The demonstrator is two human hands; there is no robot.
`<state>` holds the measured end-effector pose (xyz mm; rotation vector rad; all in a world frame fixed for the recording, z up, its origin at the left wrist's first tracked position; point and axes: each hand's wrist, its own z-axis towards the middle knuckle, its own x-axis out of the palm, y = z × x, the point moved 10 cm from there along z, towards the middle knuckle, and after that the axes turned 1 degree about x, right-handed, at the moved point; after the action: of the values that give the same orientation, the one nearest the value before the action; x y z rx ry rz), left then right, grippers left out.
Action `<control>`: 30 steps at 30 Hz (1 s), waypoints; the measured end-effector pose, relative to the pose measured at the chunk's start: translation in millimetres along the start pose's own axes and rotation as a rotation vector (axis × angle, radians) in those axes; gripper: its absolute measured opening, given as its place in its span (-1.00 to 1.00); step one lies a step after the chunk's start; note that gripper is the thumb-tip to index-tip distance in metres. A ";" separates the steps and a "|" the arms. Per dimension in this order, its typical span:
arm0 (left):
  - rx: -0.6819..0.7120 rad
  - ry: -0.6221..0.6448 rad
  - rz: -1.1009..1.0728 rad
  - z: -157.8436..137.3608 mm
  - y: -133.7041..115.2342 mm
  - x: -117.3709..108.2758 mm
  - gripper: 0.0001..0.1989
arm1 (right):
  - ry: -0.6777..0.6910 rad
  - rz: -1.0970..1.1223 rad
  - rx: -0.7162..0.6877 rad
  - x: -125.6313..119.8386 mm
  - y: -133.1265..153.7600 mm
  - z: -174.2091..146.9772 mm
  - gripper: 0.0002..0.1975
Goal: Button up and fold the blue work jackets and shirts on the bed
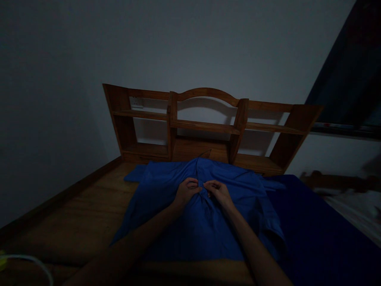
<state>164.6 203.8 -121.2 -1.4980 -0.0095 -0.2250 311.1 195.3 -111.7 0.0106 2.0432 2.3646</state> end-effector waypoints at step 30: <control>0.132 0.020 0.103 3.8 -4.1 -0.8 -0.59 | -0.081 -0.222 -0.108 -4.4 12.9 -7.6 -0.74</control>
<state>163.6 207.4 -117.0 -1.3607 0.0680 -0.1533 315.4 185.8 -100.0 -0.1133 1.7762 2.2942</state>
